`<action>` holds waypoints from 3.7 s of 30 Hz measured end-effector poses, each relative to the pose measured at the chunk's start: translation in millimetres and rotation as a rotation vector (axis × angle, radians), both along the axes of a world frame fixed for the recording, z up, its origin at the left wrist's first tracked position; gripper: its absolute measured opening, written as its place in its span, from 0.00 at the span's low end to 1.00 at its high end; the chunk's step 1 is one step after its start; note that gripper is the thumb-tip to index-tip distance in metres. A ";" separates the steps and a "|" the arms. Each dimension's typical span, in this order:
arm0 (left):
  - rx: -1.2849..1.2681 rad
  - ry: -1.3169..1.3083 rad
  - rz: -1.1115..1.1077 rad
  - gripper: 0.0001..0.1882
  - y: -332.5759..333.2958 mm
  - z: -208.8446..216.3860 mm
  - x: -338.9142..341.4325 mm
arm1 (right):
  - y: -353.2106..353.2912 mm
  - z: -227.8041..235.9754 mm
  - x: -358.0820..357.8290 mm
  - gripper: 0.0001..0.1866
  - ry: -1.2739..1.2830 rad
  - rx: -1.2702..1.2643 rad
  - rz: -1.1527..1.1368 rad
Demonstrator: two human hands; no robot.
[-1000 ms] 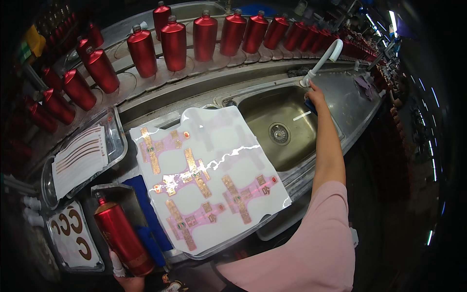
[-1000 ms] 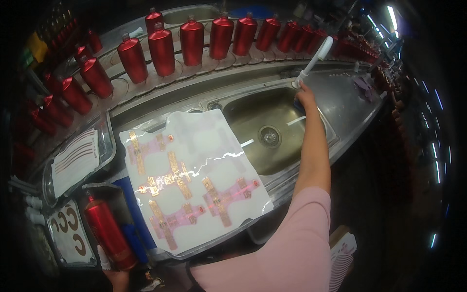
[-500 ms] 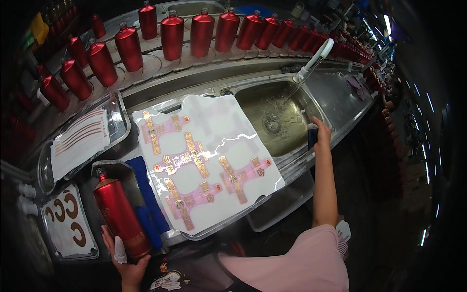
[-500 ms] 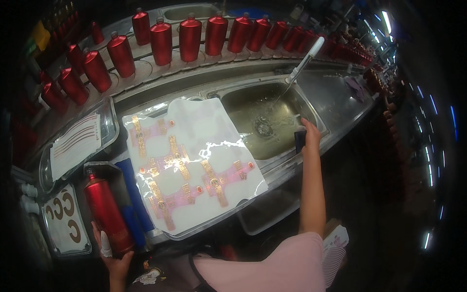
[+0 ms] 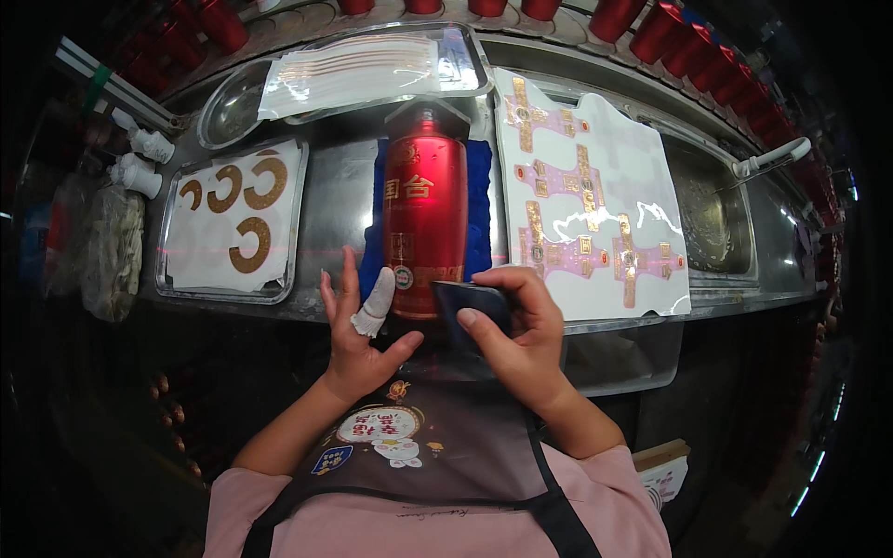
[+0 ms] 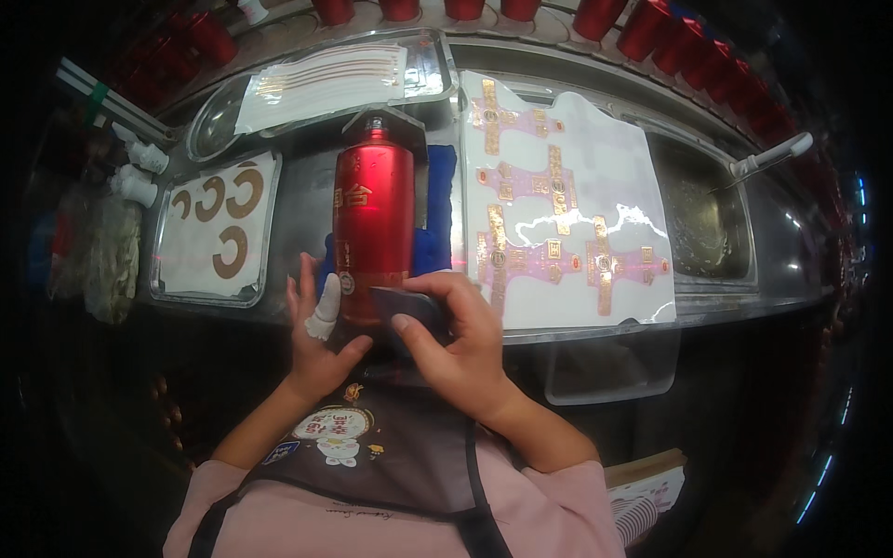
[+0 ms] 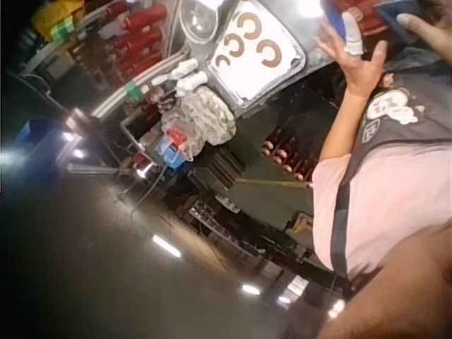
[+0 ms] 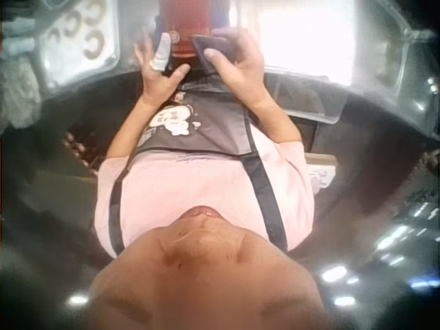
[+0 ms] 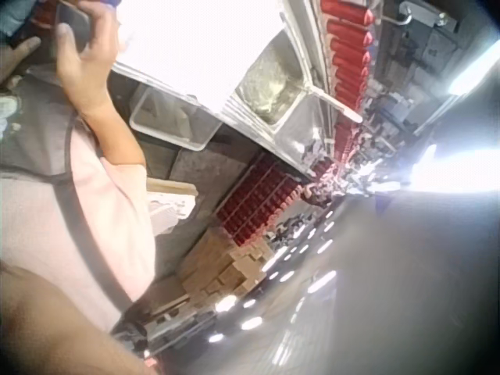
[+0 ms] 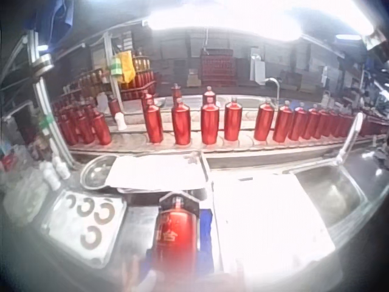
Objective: The person applies gold circular stickers to the necks of red cylindrical bottles, then places the finished bottles on a tray. They also wipe the bottles with a blue cloth and handle printed label sheets on the workbench.
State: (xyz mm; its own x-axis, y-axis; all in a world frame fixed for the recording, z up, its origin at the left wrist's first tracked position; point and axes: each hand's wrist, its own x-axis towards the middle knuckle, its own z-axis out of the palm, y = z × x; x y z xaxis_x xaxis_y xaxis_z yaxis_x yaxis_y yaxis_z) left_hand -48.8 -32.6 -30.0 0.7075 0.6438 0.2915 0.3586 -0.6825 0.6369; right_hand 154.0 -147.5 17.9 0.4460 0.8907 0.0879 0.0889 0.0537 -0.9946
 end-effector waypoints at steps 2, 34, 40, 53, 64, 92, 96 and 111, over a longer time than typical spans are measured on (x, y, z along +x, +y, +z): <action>0.009 -0.011 0.016 0.45 -1.3 -0.1 0.1 | 11.8 -12.6 -13.7 0.18 -0.028 0.011 -0.060; -0.512 -0.560 0.150 0.13 119.8 36.7 72.1 | 102.7 25.7 79.3 0.14 -0.789 0.019 -0.329; -0.334 -0.289 0.130 0.23 130.1 40.3 108.4 | 18.7 -7.9 88.4 0.11 0.519 -0.087 -0.317; -0.722 -0.550 0.052 0.21 118.0 29.1 98.8 | -9.2 -15.5 -45.5 0.57 -0.345 -0.020 0.076; -0.117 -0.442 0.742 0.09 -9.1 93.7 -313.5 | 115.1 38.4 -108.5 0.48 -1.079 0.074 0.725; -0.049 0.495 1.991 0.22 6.7 -204.3 -723.4 | 51.2 55.9 38.2 0.34 -0.686 -0.290 -0.041; 0.220 -0.256 1.783 0.17 92.6 -122.1 -580.4 | 66.1 57.5 20.4 0.30 -0.565 -0.295 -0.155; 0.330 -0.529 0.509 0.31 520.2 119.0 65.1 | 36.4 7.2 31.6 0.30 -0.216 -0.312 -0.283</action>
State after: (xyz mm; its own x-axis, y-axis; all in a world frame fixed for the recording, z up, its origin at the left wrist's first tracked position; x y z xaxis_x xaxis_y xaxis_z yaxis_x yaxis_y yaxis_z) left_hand 16.3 487.6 89.0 0.0652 0.6723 0.7374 0.3837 -0.6991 0.6034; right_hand 185.6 -111.0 25.0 0.6764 0.7351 -0.0471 0.2631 -0.3009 -0.9167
